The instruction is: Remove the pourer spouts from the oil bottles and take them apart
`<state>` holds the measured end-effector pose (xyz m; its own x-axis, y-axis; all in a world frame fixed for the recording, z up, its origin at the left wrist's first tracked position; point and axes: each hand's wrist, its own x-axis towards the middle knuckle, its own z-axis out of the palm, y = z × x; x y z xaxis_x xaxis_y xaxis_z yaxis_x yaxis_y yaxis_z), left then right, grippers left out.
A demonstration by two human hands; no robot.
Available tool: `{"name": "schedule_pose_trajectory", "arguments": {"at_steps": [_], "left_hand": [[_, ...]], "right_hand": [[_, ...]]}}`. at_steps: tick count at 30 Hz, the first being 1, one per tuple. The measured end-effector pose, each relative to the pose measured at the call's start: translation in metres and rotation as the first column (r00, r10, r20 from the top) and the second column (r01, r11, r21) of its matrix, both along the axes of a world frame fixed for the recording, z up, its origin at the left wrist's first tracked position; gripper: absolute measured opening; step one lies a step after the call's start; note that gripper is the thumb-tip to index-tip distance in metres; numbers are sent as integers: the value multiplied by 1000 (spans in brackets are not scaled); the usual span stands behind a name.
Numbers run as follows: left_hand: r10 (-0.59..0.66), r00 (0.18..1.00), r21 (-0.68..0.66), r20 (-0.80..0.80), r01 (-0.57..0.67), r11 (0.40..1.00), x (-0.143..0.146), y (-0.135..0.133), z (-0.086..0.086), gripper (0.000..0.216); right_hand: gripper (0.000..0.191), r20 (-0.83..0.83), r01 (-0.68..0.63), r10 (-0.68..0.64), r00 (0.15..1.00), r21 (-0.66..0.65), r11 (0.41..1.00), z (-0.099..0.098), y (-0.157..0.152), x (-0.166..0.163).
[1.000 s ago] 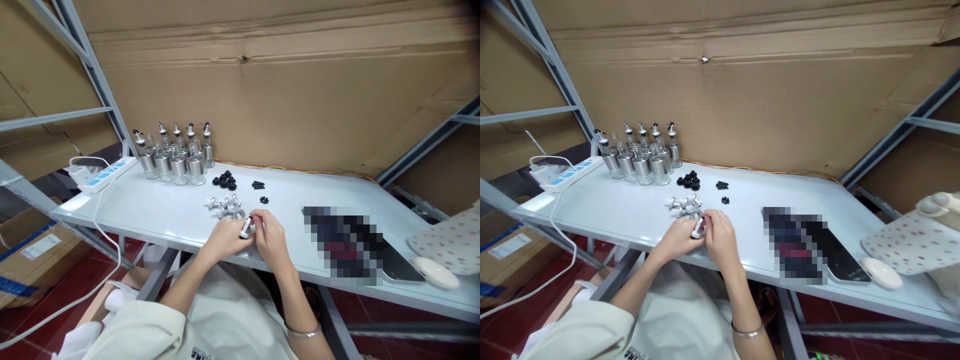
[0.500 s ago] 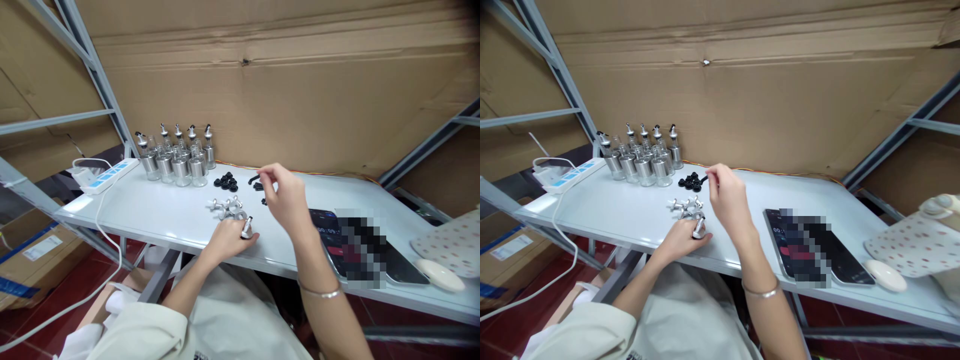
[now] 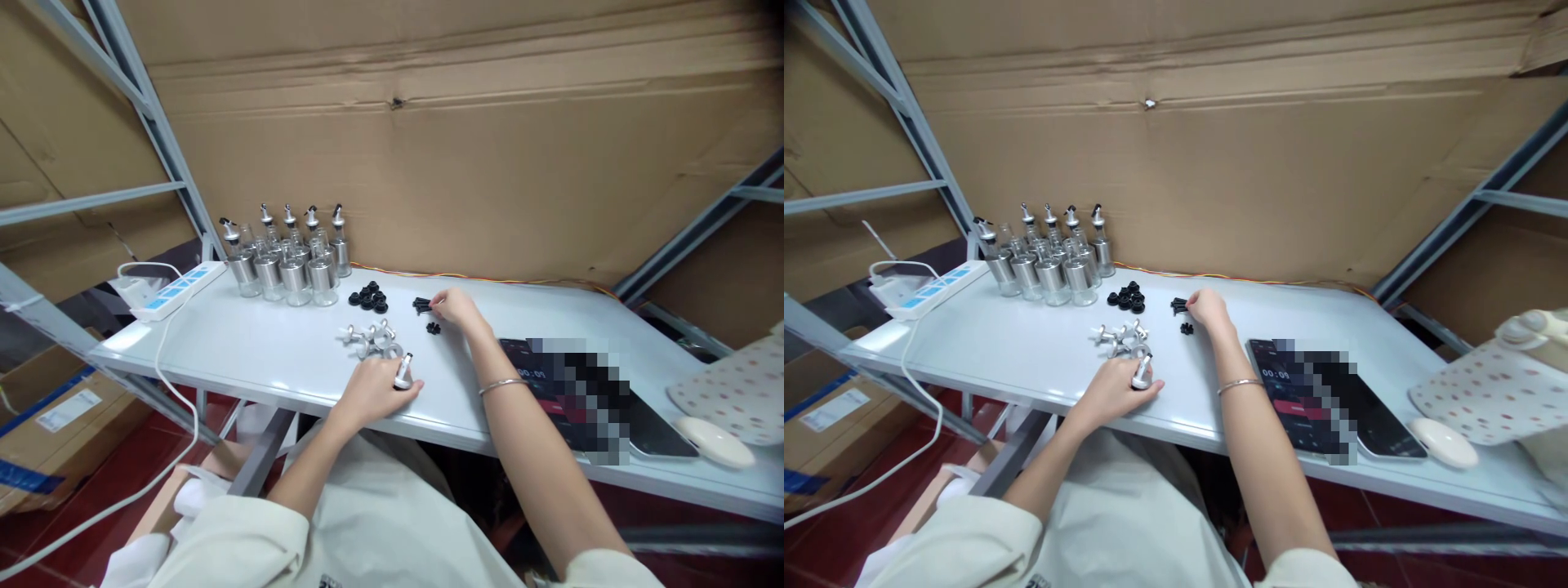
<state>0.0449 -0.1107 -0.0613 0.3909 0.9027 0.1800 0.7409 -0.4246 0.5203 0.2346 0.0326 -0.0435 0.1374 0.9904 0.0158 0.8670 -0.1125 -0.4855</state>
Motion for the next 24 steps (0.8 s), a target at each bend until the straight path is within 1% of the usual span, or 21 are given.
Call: {"name": "schedule_pose_trajectory", "arguments": {"at_steps": [4, 7, 9, 11, 12, 13, 14, 15, 16, 17, 18, 19, 21, 22, 24], "left_hand": [[4, 1000, -24, 31, -3, 1000, 1, -2, 2, 24], [4, 997, -78, 77, 2, 997, 3, -2, 10, 22], [-16, 997, -76, 75, 22, 997, 1, 3, 20, 22], [-73, 997, -32, 9, 74, 997, -2, 14, 36, 23], [-119, 992, -14, -46, 118, 993, -3, 21, 44, 24], [-179, 979, -26, -99, 178, 984, -5, 30, 52, 24], [-243, 960, -52, -137, 238, 970, -6, 40, 59, 27], [-284, 946, -71, -157, 277, 958, -6, 51, 65, 31], [-305, 938, -63, -163, 299, 952, -5, 61, 68, 34], [-296, 939, -26, -173, 296, 955, -5, 72, 69, 36], [-268, 946, 35, -184, 279, 960, -3, 81, 67, 37], [-233, 953, 97, -192, 254, 962, -2, 89, 65, 36], [-172, 964, 187, -202, 210, 960, -1, 100, 56, 35], [-156, 966, 210, -205, 200, 957, -2, 104, 51, 35], [-151, 966, 229, -208, 199, 953, -5, 107, 43, 35]], "right_hand": [[21, -27, 36, -36, 999, -1, 999, -4, 3, 5], [18, -60, 38, -36, 998, 32, 999, -1, 2, 6], [13, -102, 11, -6, 995, 52, 999, 5, -1, 6], [10, -153, -46, 55, 987, 64, 997, 12, -8, 4], [12, -192, -95, 106, 976, 66, 993, 16, -12, 4], [15, -248, -161, 172, 953, 66, 985, 20, -17, 3], [19, -329, -243, 251, 910, 66, 968, 24, -21, 3], [23, -428, -334, 332, 840, 74, 940, 26, -25, 3], [26, -520, -412, 392, 759, 82, 907, 29, -29, 3], [29, -595, -478, 431, 679, 88, 874, 30, -32, 4], [32, -644, -530, 451, 618, 83, 844, 32, -35, 5], [35, -667, -567, 457, 588, 63, 821, 32, -37, 6], [37, -688, -613, 458, 563, 23, 789, 34, -40, 8], [37, -697, -619, 453, 556, 16, 785, 34, -41, 8], [39, -718, -597, 430, 547, 25, 802, 35, -42, 8]]}}
